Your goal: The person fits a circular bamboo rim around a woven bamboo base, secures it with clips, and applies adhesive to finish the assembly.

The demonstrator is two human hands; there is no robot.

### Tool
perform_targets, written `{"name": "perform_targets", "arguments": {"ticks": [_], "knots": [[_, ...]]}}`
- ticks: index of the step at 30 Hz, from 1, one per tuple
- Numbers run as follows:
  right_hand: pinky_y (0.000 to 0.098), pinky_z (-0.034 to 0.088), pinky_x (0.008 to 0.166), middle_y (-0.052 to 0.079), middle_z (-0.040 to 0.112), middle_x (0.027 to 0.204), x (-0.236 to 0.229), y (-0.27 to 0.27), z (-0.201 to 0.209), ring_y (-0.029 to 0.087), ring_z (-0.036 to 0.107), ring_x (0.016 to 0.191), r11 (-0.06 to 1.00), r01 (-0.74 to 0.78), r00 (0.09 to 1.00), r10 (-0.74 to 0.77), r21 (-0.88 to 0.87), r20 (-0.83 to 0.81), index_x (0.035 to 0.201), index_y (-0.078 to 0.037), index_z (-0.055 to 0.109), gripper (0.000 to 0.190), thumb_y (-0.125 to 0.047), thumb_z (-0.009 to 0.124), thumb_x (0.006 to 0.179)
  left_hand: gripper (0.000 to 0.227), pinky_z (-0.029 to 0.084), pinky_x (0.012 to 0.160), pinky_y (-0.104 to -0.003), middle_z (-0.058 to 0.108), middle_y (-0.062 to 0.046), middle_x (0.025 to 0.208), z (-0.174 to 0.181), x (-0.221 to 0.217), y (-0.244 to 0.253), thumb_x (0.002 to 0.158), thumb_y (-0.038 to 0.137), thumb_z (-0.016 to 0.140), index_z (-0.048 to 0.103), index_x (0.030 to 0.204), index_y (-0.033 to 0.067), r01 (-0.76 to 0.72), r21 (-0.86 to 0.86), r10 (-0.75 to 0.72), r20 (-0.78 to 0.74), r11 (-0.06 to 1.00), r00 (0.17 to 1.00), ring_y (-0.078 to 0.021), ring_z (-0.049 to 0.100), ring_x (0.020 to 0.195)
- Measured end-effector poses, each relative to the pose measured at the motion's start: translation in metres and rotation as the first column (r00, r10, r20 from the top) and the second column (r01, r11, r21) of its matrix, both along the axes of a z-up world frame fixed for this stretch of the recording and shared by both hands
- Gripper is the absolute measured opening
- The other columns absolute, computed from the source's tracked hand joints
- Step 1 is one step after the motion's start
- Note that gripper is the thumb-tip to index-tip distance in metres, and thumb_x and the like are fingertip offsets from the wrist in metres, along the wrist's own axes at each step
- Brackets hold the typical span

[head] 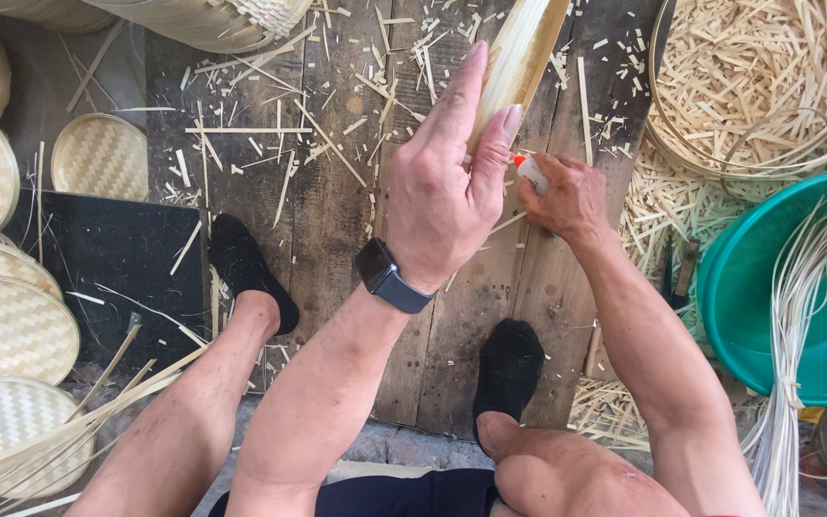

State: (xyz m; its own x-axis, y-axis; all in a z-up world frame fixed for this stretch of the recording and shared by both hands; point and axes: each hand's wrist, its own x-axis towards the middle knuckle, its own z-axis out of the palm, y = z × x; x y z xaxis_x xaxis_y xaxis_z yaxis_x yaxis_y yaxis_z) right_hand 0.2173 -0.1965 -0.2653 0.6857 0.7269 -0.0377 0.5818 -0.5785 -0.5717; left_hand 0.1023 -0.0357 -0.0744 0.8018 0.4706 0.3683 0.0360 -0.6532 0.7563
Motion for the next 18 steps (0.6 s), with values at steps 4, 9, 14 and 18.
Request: {"name": "perform_targets", "arguments": {"ticks": [4, 9, 14, 18], "knots": [[0.0419, 0.058, 0.075, 0.017, 0.073, 0.095, 0.0, -0.003, -0.008, 0.028, 0.072, 0.076, 0.998, 0.03, 0.999, -0.028, 0.055, -0.035, 0.121, -0.005, 0.075, 0.041, -0.029, 0.074, 0.088, 0.048, 0.062, 0.098, -0.033, 0.06, -0.022, 0.144, -0.005, 0.003, -0.002, 0.122, 0.036, 0.05, 0.032, 0.158, 0.0098, -0.002, 0.055, 0.001, 0.026, 0.998, 1.0, -0.0322, 0.071, 0.126], [0.0318, 0.059, 0.074, 0.009, 0.071, 0.099, 0.005, -0.018, -0.025, 0.017, 0.069, 0.084, 0.93, 0.331, 0.862, -0.229, 0.16, -0.452, 0.124, -0.003, 0.065, 0.035, -0.02, 0.071, 0.094, 0.051, 0.068, 0.088, -0.031, 0.064, -0.025, 0.138, -0.006, 0.009, 0.002, 0.12, 0.038, 0.049, 0.033, 0.157, 0.0077, -0.002, 0.033, 0.001, 0.016, 0.999, 1.0, -0.0284, 0.077, 0.113], [0.029, 0.058, 0.079, 0.008, 0.07, 0.107, 0.014, -0.041, -0.03, 0.015, 0.068, 0.093, 0.869, 0.42, 0.848, -0.274, 0.262, -0.453, 0.12, -0.003, 0.053, 0.039, -0.008, 0.077, 0.09, 0.058, 0.064, 0.067, -0.029, 0.076, -0.019, 0.112, 0.001, 0.007, 0.006, 0.115, 0.041, 0.048, 0.043, 0.154, -0.0022, -0.037, -0.05, 0.034, -0.064, 0.998, 0.997, -0.0185, 0.082, 0.084], [0.0317, 0.06, 0.081, 0.011, 0.068, 0.11, 0.007, -0.045, -0.024, 0.018, 0.069, 0.095, 0.898, 0.364, 0.873, -0.235, 0.248, -0.428, 0.125, -0.004, 0.054, 0.037, -0.01, 0.075, 0.095, 0.06, 0.056, 0.051, -0.029, 0.077, -0.017, 0.086, 0.011, 0.002, 0.011, 0.108, 0.04, 0.048, 0.052, 0.144, -0.0084, -0.133, -0.096, 0.121, -0.126, 0.986, 0.985, -0.0162, 0.077, 0.062]]}}
